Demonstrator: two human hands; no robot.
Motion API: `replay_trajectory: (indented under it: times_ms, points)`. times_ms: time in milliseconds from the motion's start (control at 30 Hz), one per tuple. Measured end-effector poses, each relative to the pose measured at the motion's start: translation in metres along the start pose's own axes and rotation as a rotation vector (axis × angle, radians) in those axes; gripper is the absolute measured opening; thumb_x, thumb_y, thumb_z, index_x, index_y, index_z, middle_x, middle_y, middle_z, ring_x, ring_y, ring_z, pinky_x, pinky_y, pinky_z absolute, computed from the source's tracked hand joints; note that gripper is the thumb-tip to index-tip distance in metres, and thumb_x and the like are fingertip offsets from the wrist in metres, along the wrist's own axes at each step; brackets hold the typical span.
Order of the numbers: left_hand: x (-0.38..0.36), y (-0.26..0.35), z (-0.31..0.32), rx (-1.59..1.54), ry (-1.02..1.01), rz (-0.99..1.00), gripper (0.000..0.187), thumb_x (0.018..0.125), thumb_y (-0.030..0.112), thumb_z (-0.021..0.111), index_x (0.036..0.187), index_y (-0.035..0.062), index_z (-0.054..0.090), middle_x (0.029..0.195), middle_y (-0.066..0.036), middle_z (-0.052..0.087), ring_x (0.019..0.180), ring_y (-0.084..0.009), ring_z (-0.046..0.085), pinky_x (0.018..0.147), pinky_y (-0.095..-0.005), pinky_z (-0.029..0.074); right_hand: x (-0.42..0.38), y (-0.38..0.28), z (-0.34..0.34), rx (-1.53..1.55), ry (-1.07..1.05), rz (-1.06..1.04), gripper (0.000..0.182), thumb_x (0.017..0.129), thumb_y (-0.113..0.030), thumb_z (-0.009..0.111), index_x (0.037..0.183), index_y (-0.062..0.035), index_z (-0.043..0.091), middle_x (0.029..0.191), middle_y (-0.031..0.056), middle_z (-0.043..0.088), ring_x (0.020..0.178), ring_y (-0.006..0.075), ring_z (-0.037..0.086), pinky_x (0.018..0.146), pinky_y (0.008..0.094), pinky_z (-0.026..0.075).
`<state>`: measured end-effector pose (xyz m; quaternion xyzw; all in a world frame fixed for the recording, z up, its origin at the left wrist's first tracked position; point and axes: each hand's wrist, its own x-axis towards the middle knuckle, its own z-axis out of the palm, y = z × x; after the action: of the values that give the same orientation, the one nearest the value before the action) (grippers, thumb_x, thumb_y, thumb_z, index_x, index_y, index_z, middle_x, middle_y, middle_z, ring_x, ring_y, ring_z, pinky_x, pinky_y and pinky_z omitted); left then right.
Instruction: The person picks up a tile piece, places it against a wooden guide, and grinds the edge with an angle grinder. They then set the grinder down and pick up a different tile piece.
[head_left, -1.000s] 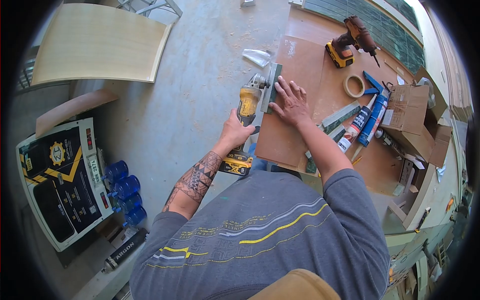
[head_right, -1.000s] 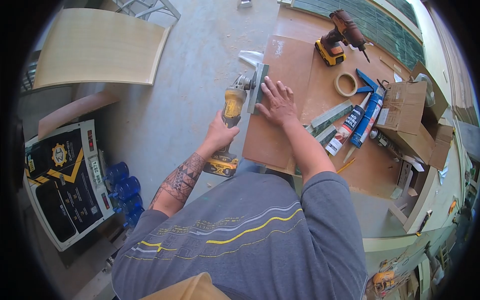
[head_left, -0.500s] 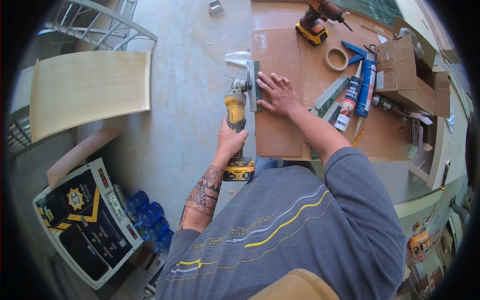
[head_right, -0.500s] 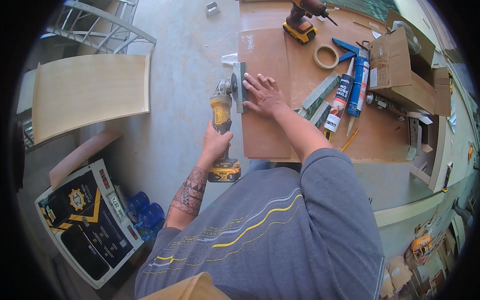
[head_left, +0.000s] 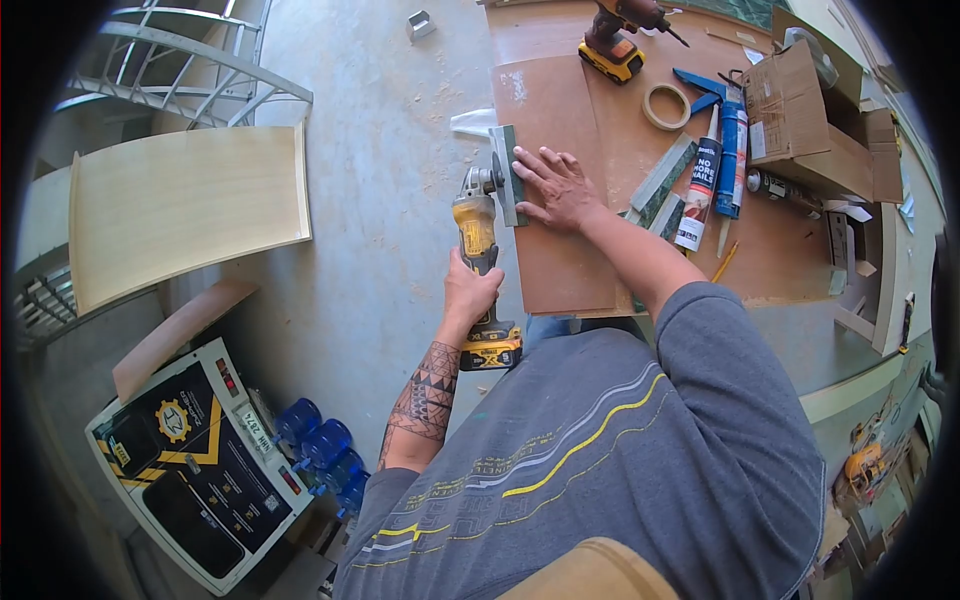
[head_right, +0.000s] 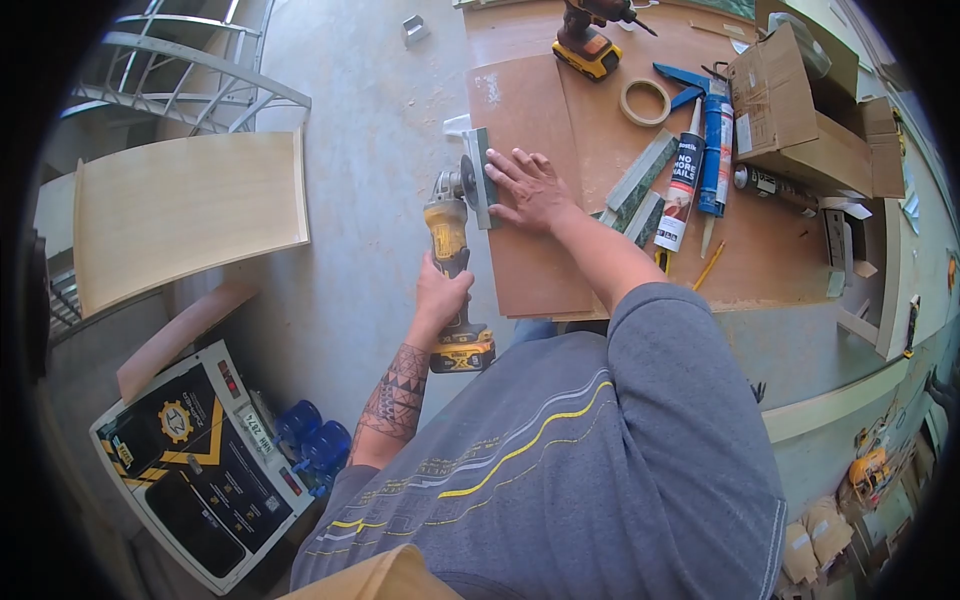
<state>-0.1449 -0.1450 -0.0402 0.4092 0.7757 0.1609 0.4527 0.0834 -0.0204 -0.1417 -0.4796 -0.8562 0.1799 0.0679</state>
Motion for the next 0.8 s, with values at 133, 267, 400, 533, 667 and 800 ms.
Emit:
replay_trajectory:
  times_ms: [133,267,400,533,667,800]
  points:
    - [-0.005,0.004,-0.001,-0.003,-0.001,-0.015,0.066,0.086,0.019,0.078,0.141,-0.0027,0.05,0.09,-0.014,0.076,0.067,-0.0213,0.076,0.065,-0.0377,0.064,-0.001,-0.002,-0.003,0.0,-0.009,0.009,0.083,0.107,-0.067,0.054,0.175,-0.0216,0.037,0.187,-0.0025,0.02,0.168,0.0313,0.026,0.137,0.0496,0.017]
    - [-0.005,0.002,-0.001,-0.013,-0.003,0.001,0.066,0.085,0.018,0.078,0.141,-0.0028,0.05,0.091,-0.014,0.076,0.067,-0.0213,0.076,0.065,-0.0376,0.064,0.0,-0.001,-0.005,-0.004,-0.019,0.008,0.083,0.108,-0.067,0.053,0.176,-0.0223,0.036,0.188,-0.0026,0.02,0.169,0.0304,0.025,0.138,0.0495,0.017]
    - [-0.004,-0.004,0.0,-0.007,-0.005,0.0,0.066,0.085,0.019,0.078,0.141,-0.003,0.05,0.092,-0.014,0.077,0.068,-0.0219,0.076,0.066,-0.0384,0.064,0.0,-0.002,-0.004,-0.015,-0.026,0.012,0.082,0.109,-0.067,0.052,0.176,-0.0226,0.035,0.188,-0.0028,0.02,0.169,0.0304,0.024,0.138,0.0492,0.016]
    - [-0.005,-0.006,-0.001,0.005,-0.02,-0.025,0.068,0.085,0.02,0.078,0.142,-0.0033,0.049,0.092,-0.017,0.077,0.07,-0.0247,0.078,0.068,-0.0403,0.064,0.0,-0.002,-0.003,-0.017,-0.035,0.006,0.083,0.108,-0.067,0.053,0.176,-0.0227,0.035,0.188,-0.003,0.02,0.169,0.0304,0.025,0.138,0.0488,0.016]
    - [-0.005,-0.008,-0.001,0.008,0.005,-0.022,0.069,0.085,0.02,0.078,0.142,-0.0039,0.047,0.091,-0.019,0.078,0.073,-0.0276,0.079,0.07,-0.0423,0.065,0.0,0.001,0.0,-0.018,-0.007,-0.007,0.084,0.107,-0.068,0.054,0.176,-0.0227,0.036,0.187,-0.0033,0.021,0.168,0.0298,0.027,0.137,0.0489,0.016]
    - [-0.006,-0.009,-0.001,0.033,-0.005,-0.011,0.069,0.085,0.02,0.078,0.142,-0.0042,0.046,0.092,-0.021,0.078,0.074,-0.0305,0.08,0.072,-0.0445,0.065,0.0,0.0,-0.001,-0.014,-0.006,0.004,0.085,0.105,-0.068,0.056,0.175,-0.0227,0.038,0.187,-0.0033,0.023,0.167,0.0293,0.028,0.137,0.0488,0.015]
